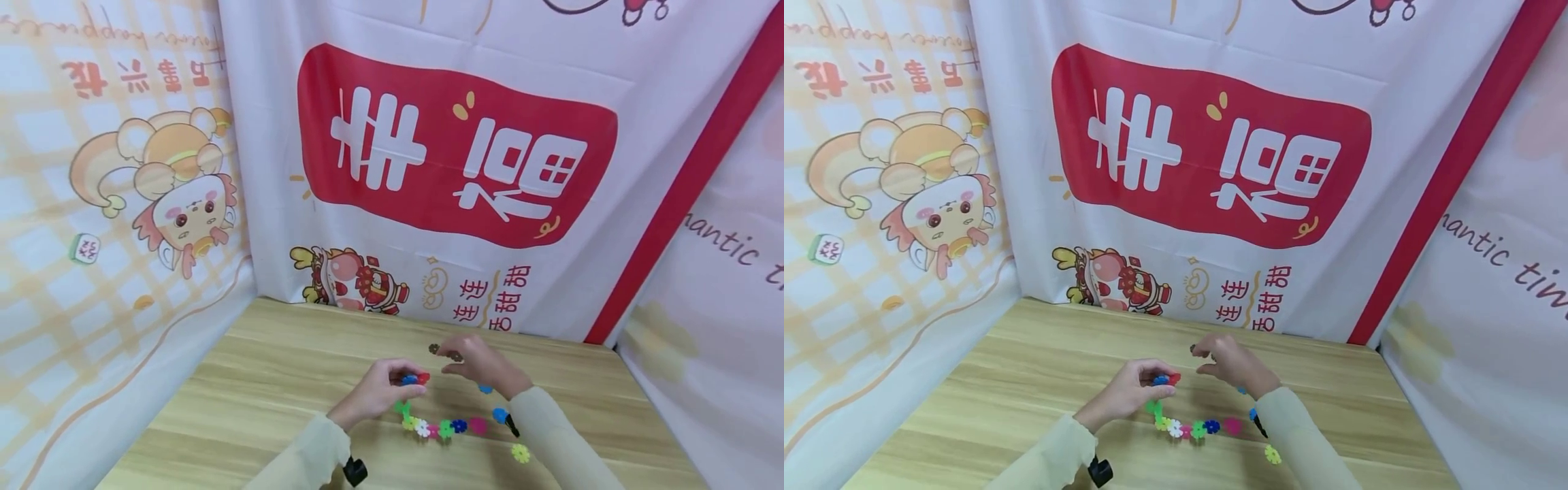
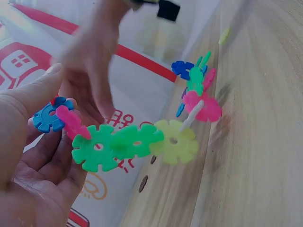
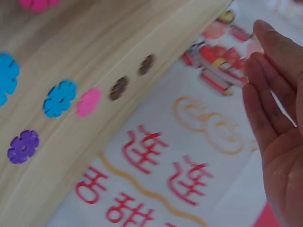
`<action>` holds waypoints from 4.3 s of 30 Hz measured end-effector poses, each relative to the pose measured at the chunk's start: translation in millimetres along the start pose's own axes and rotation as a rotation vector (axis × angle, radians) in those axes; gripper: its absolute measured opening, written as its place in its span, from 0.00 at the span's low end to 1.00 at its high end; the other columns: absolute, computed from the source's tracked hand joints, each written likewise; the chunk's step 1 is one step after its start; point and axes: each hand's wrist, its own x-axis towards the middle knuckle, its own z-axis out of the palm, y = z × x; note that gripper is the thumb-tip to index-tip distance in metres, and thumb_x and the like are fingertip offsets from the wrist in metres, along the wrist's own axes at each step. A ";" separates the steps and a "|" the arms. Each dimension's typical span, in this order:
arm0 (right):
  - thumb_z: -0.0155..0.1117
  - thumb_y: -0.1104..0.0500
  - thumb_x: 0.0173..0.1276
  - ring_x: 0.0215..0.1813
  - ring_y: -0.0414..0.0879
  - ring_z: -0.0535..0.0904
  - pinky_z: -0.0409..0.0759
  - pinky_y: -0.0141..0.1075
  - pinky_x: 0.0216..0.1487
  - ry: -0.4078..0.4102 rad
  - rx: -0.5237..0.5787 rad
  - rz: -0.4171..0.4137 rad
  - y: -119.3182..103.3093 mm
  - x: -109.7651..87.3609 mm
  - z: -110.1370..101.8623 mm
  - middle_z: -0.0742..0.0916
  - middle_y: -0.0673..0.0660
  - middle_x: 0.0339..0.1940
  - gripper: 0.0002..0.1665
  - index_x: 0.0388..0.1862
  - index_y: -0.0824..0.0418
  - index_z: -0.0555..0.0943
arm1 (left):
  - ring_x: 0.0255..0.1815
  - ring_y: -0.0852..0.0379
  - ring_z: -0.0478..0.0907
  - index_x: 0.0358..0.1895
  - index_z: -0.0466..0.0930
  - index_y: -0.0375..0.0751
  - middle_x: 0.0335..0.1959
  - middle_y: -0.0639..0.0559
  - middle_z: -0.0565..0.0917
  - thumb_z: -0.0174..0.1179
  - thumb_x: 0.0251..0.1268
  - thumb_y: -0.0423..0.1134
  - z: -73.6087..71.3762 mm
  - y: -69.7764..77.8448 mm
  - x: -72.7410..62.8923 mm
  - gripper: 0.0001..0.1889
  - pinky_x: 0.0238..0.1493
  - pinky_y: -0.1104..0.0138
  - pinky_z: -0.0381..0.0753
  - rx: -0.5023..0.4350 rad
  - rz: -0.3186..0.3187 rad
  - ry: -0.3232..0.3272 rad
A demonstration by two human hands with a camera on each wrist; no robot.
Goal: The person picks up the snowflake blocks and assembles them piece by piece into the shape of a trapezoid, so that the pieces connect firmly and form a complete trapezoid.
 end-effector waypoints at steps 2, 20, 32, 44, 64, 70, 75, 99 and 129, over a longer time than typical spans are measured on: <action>0.81 0.63 0.62 0.43 0.49 0.89 0.91 0.38 0.46 -0.015 -0.013 0.059 15.7 4.5 5.7 0.92 0.59 0.43 0.15 0.47 0.64 0.89 | 0.42 0.54 0.86 0.55 0.87 0.52 0.47 0.50 0.90 0.74 0.66 0.48 -0.8 1.6 -0.3 0.17 0.42 0.67 0.89 0.001 0.001 0.005; 0.76 0.66 0.67 0.46 0.49 0.86 0.87 0.49 0.54 0.004 0.008 0.416 83.3 10.4 72.2 0.92 0.58 0.42 0.09 0.46 0.63 0.89 | 0.47 0.55 0.86 0.58 0.88 0.49 0.51 0.53 0.89 0.75 0.64 0.47 11.6 13.8 -2.2 0.20 0.48 0.70 0.88 -0.043 0.013 0.027; 0.73 0.63 0.71 0.32 0.38 0.79 0.81 0.30 0.35 -0.069 0.250 0.413 54.9 9.1 41.0 0.87 0.47 0.29 0.06 0.32 0.57 0.86 | 0.47 0.54 0.86 0.55 0.88 0.55 0.51 0.53 0.89 0.75 0.64 0.47 2.5 12.2 -5.8 0.17 0.48 0.69 0.88 -0.024 0.009 0.050; 0.71 0.56 0.75 0.33 0.39 0.82 0.86 0.32 0.35 0.082 0.382 0.276 -9.4 -11.9 -0.3 0.88 0.47 0.33 0.04 0.37 0.50 0.85 | 0.46 0.55 0.87 0.56 0.87 0.51 0.49 0.51 0.90 0.76 0.64 0.47 -5.4 13.2 -7.9 0.18 0.48 0.68 0.88 -0.015 0.004 0.054; 0.74 0.59 0.71 0.34 0.36 0.84 0.84 0.30 0.34 0.347 0.431 0.198 -65.3 -33.5 4.2 0.90 0.46 0.34 0.04 0.39 0.51 0.86 | 0.42 0.57 0.86 0.56 0.87 0.47 0.47 0.49 0.90 0.76 0.64 0.46 -2.6 12.5 -7.4 0.19 0.44 0.70 0.88 -0.029 0.026 0.047; 0.75 0.58 0.70 0.37 0.37 0.86 0.87 0.32 0.40 0.318 0.442 0.238 -63.6 -35.7 6.5 0.90 0.46 0.35 0.05 0.39 0.49 0.85 | 0.42 0.57 0.86 0.54 0.88 0.45 0.47 0.47 0.90 0.76 0.63 0.42 2.3 11.7 -7.6 0.17 0.43 0.71 0.87 -0.020 0.035 0.056; 0.76 0.58 0.69 0.38 0.36 0.86 0.88 0.32 0.42 0.332 0.439 0.227 -62.9 -38.4 11.6 0.91 0.46 0.34 0.04 0.37 0.51 0.86 | 0.37 0.60 0.83 0.52 0.89 0.45 0.44 0.46 0.90 0.77 0.62 0.42 8.4 9.6 -7.3 0.16 0.36 0.74 0.84 -0.017 0.057 0.065; 0.69 0.66 0.74 0.39 0.36 0.88 0.87 0.27 0.43 -0.094 0.177 0.052 -59.6 2.1 -53.6 0.93 0.49 0.36 0.06 0.41 0.57 0.91 | 0.45 0.62 0.85 0.50 0.87 0.53 0.44 0.57 0.90 0.69 0.73 0.50 8.1 27.7 12.3 0.10 0.52 0.69 0.85 0.156 0.132 0.081; 0.72 0.67 0.71 0.62 0.62 0.85 0.85 0.54 0.64 -0.048 0.135 0.533 77.0 -10.2 38.4 0.88 0.68 0.60 0.23 0.63 0.70 0.82 | 0.37 0.58 0.85 0.43 0.89 0.49 0.38 0.49 0.91 0.69 0.73 0.45 -14.3 4.8 -8.6 0.06 0.38 0.72 0.85 0.084 0.143 0.253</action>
